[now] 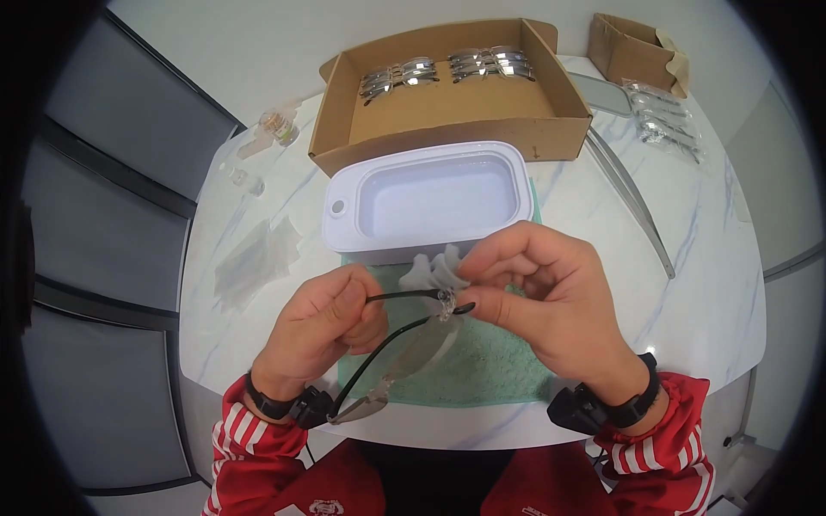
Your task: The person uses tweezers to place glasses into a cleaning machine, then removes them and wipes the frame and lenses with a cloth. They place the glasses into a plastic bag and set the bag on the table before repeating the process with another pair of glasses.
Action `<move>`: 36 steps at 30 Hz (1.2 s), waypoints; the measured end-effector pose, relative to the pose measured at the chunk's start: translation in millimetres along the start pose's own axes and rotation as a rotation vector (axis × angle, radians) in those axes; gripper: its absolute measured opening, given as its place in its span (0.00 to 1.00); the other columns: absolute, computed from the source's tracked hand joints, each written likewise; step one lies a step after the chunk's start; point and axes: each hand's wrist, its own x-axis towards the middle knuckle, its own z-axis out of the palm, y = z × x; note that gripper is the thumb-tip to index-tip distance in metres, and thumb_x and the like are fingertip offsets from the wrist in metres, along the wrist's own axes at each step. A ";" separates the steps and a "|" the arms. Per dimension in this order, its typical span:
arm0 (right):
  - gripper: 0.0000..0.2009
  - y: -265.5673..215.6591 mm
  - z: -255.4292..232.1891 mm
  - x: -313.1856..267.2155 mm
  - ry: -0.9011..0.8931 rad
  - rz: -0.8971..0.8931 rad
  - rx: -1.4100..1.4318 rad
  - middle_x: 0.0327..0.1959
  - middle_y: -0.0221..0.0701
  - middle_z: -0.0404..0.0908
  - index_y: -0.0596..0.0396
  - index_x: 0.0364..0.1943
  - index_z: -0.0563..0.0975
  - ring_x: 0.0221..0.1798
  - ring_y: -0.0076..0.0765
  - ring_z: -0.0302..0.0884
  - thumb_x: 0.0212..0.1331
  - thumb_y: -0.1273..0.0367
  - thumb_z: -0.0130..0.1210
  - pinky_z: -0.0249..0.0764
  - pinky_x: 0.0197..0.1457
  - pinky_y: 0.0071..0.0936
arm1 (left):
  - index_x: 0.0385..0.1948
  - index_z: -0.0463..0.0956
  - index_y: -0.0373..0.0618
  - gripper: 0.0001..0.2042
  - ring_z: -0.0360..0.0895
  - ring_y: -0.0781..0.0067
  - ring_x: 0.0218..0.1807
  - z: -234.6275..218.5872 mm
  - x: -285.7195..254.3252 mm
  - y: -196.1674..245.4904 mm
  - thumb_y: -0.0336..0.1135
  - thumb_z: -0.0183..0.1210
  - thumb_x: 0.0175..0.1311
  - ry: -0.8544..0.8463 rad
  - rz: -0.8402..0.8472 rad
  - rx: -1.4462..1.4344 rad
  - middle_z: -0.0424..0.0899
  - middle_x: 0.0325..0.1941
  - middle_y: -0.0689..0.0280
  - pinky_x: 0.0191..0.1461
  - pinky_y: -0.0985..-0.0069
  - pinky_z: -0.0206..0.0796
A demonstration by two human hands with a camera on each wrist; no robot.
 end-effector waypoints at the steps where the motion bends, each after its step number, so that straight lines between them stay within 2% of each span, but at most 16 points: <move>1: 0.12 1.6 -0.4 -0.7 -0.044 -0.010 0.050 0.40 0.33 0.85 0.63 0.46 0.78 0.45 0.23 0.83 0.58 0.83 0.64 0.79 0.50 0.21 | 0.39 0.70 0.39 0.16 0.59 0.82 0.25 2.6 0.0 0.6 0.43 0.43 0.82 0.011 -0.021 -0.006 0.66 0.28 0.72 0.32 0.80 0.59; 5: 0.13 11.8 -4.0 -1.5 -0.116 -0.049 0.083 0.41 0.35 0.84 0.64 0.46 0.78 0.45 0.25 0.83 0.57 0.85 0.63 0.81 0.50 0.24 | 0.38 0.70 0.40 0.16 0.60 0.83 0.25 7.7 1.9 -0.4 0.43 0.44 0.82 -0.001 -0.063 -0.008 0.66 0.29 0.73 0.32 0.81 0.59; 7: 0.13 14.7 -1.4 -1.6 -0.100 -0.100 0.167 0.42 0.36 0.83 0.64 0.45 0.77 0.45 0.27 0.83 0.57 0.86 0.63 0.82 0.49 0.26 | 0.37 0.68 0.41 0.16 0.58 0.80 0.26 14.1 3.6 1.4 0.44 0.45 0.81 0.002 -0.125 0.023 0.63 0.25 0.73 0.32 0.78 0.54; 11: 0.14 18.5 -1.6 -1.1 -0.151 -0.164 0.167 0.44 0.37 0.82 0.64 0.46 0.77 0.44 0.28 0.83 0.57 0.86 0.63 0.83 0.49 0.27 | 0.36 0.67 0.41 0.15 0.58 0.82 0.27 18.6 4.8 -1.3 0.44 0.45 0.81 0.034 -0.129 0.002 0.65 0.25 0.73 0.32 0.80 0.54; 14: 0.13 16.1 3.8 -0.2 -0.116 -0.168 0.165 0.41 0.37 0.83 0.63 0.43 0.79 0.41 0.28 0.82 0.55 0.86 0.64 0.81 0.46 0.26 | 0.36 0.69 0.42 0.15 0.59 0.86 0.26 18.1 5.2 -4.5 0.44 0.46 0.82 0.035 -0.127 -0.063 0.67 0.31 0.75 0.31 0.83 0.56; 16: 0.11 13.3 4.0 1.1 -0.144 -0.214 -0.108 0.37 0.34 0.84 0.61 0.39 0.82 0.37 0.26 0.80 0.52 0.86 0.65 0.77 0.44 0.25 | 0.35 0.70 0.43 0.15 0.59 0.87 0.26 21.1 5.8 -1.3 0.44 0.47 0.81 0.033 -0.145 -0.064 0.66 0.30 0.76 0.31 0.83 0.55; 20: 0.10 2.0 0.6 3.0 -0.124 -0.241 -0.378 0.32 0.29 0.84 0.59 0.35 0.84 0.34 0.24 0.78 0.50 0.85 0.67 0.73 0.41 0.23 | 0.36 0.71 0.43 0.14 0.58 0.87 0.27 11.4 0.3 -5.9 0.43 0.47 0.81 0.013 -0.102 0.021 0.66 0.29 0.77 0.31 0.84 0.54; 22: 0.09 -9.6 -2.0 1.7 -0.063 -0.154 -0.406 0.31 0.28 0.84 0.58 0.35 0.84 0.32 0.23 0.76 0.50 0.82 0.68 0.71 0.41 0.21 | 0.39 0.73 0.40 0.15 0.62 0.82 0.27 9.7 -3.6 -0.8 0.43 0.49 0.80 0.086 -0.006 0.254 0.72 0.27 0.72 0.33 0.81 0.57; 24: 0.09 -18.6 -5.5 0.7 -0.067 -0.147 -0.506 0.30 0.30 0.83 0.57 0.35 0.85 0.30 0.24 0.74 0.49 0.81 0.69 0.70 0.39 0.21 | 0.38 0.74 0.40 0.14 0.64 0.82 0.28 8.7 -6.4 0.9 0.42 0.50 0.79 0.126 0.052 0.341 0.74 0.28 0.72 0.33 0.81 0.59; 26: 0.09 -28.6 -8.3 -0.1 -0.175 -0.032 -0.753 0.30 0.32 0.81 0.57 0.36 0.86 0.30 0.26 0.73 0.50 0.80 0.68 0.69 0.38 0.23 | 0.36 0.75 0.40 0.13 0.66 0.81 0.29 8.8 -6.6 2.0 0.40 0.52 0.78 0.172 0.100 0.424 0.75 0.28 0.71 0.34 0.81 0.60; 27: 0.09 -26.8 -9.6 -0.3 -0.190 -0.019 -0.761 0.30 0.32 0.81 0.57 0.36 0.86 0.30 0.26 0.73 0.50 0.80 0.68 0.69 0.38 0.23 | 0.36 0.76 0.40 0.11 0.68 0.80 0.28 8.4 -6.4 2.8 0.38 0.53 0.77 0.151 0.138 0.531 0.76 0.27 0.70 0.34 0.80 0.61; 29: 0.09 -21.5 -13.0 -1.2 -0.331 -0.136 -0.858 0.29 0.33 0.79 0.57 0.37 0.86 0.31 0.27 0.72 0.51 0.80 0.67 0.68 0.36 0.23 | 0.35 0.76 0.41 0.10 0.69 0.78 0.28 7.2 -4.2 2.8 0.36 0.54 0.76 0.144 0.170 0.621 0.77 0.26 0.70 0.34 0.79 0.63; 30: 0.09 -22.8 -12.7 -1.3 -0.347 -0.116 -0.861 0.29 0.33 0.79 0.57 0.37 0.86 0.31 0.27 0.72 0.51 0.80 0.67 0.68 0.36 0.23 | 0.34 0.77 0.41 0.09 0.71 0.75 0.27 6.1 -2.9 2.4 0.35 0.55 0.75 0.126 0.164 0.700 0.77 0.26 0.68 0.33 0.77 0.64; 32: 0.09 -27.7 -8.6 -1.8 -0.155 -0.042 -0.906 0.28 0.33 0.76 0.58 0.38 0.86 0.31 0.28 0.73 0.51 0.79 0.68 0.67 0.36 0.23 | 0.33 0.77 0.41 0.08 0.72 0.71 0.26 3.7 -2.3 -0.6 0.33 0.56 0.73 0.116 0.149 0.755 0.78 0.25 0.66 0.33 0.76 0.65; 34: 0.09 -29.3 -5.5 -1.7 -0.137 -0.026 -0.885 0.28 0.32 0.76 0.58 0.38 0.87 0.31 0.28 0.73 0.51 0.78 0.69 0.66 0.35 0.23 | 0.34 0.77 0.42 0.06 0.73 0.62 0.24 1.6 -2.3 -4.0 0.32 0.58 0.71 0.079 0.197 0.846 0.78 0.24 0.62 0.31 0.72 0.65; 36: 0.09 -27.5 -1.8 -2.6 -0.114 -0.023 -0.863 0.27 0.31 0.75 0.58 0.37 0.87 0.31 0.28 0.72 0.50 0.76 0.70 0.66 0.34 0.24 | 0.33 0.77 0.42 0.06 0.74 0.60 0.25 1.7 -3.0 -6.0 0.32 0.58 0.70 0.064 0.196 0.846 0.78 0.24 0.61 0.31 0.71 0.65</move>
